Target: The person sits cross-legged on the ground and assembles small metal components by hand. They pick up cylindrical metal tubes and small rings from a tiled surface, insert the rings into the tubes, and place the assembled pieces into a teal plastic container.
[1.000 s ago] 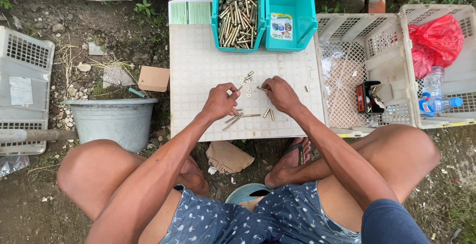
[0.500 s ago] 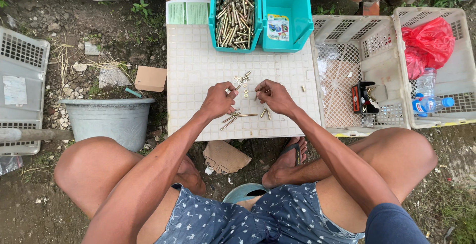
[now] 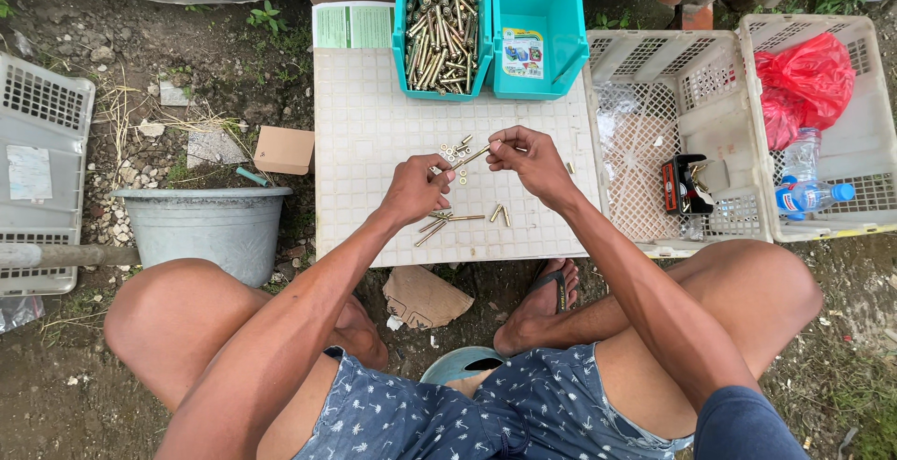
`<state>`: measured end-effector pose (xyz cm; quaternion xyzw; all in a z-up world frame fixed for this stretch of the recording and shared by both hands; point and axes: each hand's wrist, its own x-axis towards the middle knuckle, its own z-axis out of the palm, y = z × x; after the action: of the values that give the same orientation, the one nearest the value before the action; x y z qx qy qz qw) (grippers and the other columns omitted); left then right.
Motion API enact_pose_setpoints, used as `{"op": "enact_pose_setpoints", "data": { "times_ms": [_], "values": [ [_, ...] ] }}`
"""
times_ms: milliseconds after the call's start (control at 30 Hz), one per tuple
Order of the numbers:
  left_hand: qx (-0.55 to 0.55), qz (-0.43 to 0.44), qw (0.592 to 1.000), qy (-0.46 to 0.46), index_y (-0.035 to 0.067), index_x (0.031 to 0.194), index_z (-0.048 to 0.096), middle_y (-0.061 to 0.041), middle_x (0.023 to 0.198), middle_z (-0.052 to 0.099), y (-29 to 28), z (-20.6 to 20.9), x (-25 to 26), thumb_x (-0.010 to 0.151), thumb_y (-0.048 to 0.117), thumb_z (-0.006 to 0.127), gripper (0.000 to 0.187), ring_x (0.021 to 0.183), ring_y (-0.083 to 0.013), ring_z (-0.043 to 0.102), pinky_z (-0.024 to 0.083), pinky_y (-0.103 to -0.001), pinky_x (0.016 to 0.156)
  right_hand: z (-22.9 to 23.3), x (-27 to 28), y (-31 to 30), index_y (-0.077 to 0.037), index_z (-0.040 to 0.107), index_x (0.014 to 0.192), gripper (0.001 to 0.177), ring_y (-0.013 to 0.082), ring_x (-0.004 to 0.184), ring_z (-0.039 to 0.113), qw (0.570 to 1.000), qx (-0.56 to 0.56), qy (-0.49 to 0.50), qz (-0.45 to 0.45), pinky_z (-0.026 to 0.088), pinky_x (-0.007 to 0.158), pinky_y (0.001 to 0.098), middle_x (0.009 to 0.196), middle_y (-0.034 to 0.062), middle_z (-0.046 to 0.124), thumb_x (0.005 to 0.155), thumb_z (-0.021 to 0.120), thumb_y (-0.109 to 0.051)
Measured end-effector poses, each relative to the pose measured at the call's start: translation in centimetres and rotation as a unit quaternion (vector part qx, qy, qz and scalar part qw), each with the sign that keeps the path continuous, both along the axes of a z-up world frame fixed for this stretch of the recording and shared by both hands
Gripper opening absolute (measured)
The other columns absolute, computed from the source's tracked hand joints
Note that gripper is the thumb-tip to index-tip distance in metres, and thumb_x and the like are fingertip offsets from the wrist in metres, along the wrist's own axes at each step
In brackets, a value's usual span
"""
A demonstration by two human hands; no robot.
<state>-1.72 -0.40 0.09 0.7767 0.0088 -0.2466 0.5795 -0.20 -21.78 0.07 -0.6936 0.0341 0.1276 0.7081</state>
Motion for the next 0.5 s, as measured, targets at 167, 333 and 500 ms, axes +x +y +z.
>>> {"op": "enact_pose_setpoints", "data": {
  "times_ms": [167,333,500],
  "values": [
    [-0.032,0.008,0.999,-0.008,-0.004,0.105,0.066,-0.024,0.080,0.067,-0.6,-0.7,0.2,0.092,0.010,0.059,0.020,0.064,-0.0229,0.071,0.063,-0.027,0.057,0.1,-0.3,0.5,0.005,0.062,0.108,0.022,0.0179,0.082,0.069,1.000,0.010,0.007,0.012,0.062,0.078,0.0290,0.089,0.0133,0.064,0.093,0.065,-0.010],
    [-0.040,0.006,0.999,-0.016,-0.003,0.103,0.067,-0.025,0.079,0.066,-1.0,0.3,0.0,0.092,0.008,0.059,0.018,0.063,-0.0225,0.070,0.063,-0.026,0.056,0.0,-0.5,1.1,0.005,0.062,0.108,0.022,0.0185,0.082,0.069,1.000,0.010,0.012,0.023,0.062,0.077,0.0304,0.089,0.0137,0.065,0.092,0.066,-0.010],
    [-0.038,0.004,0.999,-0.020,-0.003,0.102,0.067,-0.024,0.077,0.066,-1.0,-0.1,0.0,0.091,0.007,0.058,0.017,0.059,-0.0211,0.069,0.062,-0.025,0.054,-0.5,-0.6,1.2,0.006,0.063,0.107,0.024,0.0192,0.082,0.069,0.999,0.012,0.017,0.030,0.061,0.077,0.0310,0.089,0.0136,0.064,0.091,0.068,-0.010]
  ]
}}
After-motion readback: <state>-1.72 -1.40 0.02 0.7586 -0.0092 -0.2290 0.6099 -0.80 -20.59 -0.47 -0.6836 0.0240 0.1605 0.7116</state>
